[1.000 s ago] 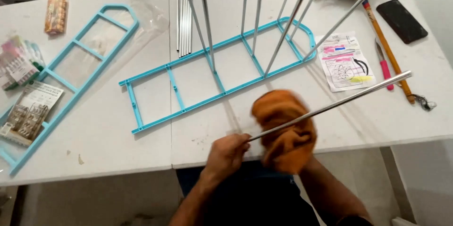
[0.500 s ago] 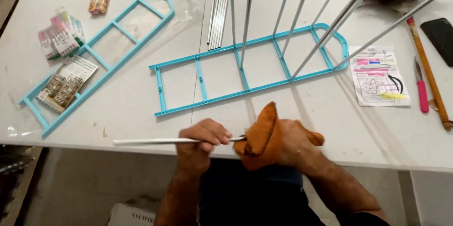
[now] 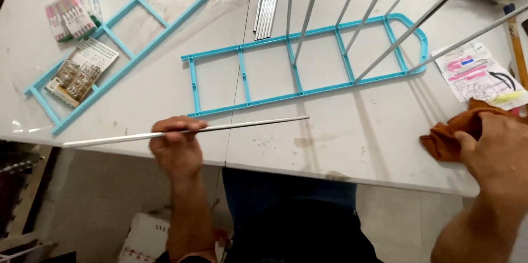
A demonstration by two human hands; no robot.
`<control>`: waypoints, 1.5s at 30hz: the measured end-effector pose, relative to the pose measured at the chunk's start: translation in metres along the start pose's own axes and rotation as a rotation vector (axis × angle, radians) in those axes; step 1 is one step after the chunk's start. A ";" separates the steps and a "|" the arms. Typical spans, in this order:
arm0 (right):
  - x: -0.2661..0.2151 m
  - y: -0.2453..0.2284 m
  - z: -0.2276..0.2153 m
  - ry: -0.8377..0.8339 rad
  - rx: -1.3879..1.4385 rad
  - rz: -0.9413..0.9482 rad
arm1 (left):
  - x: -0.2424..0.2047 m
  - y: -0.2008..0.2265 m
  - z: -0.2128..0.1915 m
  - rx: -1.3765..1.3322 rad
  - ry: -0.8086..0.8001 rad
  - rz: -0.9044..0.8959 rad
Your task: Assembling a storage rack by inserting metal rods into plastic side frames.
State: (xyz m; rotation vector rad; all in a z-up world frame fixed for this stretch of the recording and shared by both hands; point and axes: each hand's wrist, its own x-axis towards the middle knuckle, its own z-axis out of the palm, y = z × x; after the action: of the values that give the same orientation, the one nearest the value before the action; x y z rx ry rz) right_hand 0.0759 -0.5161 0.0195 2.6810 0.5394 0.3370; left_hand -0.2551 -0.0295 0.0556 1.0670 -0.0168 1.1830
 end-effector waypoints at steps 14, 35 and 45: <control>0.067 -0.231 -0.141 0.377 1.427 -0.670 | 0.053 -0.064 0.143 0.407 -0.573 0.211; 0.099 -0.247 -0.150 0.202 1.586 -0.836 | 0.029 -0.224 0.053 0.992 -1.015 -0.069; 0.135 -0.276 -0.121 0.192 2.296 -0.807 | 0.035 -0.203 0.068 1.029 -1.005 -0.030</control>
State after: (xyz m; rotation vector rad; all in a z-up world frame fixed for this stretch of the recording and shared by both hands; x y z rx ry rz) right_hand 0.0716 -0.1865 0.0350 3.1690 3.5698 -0.8694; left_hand -0.0537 -0.0452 -0.0237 2.4746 -0.1872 0.4585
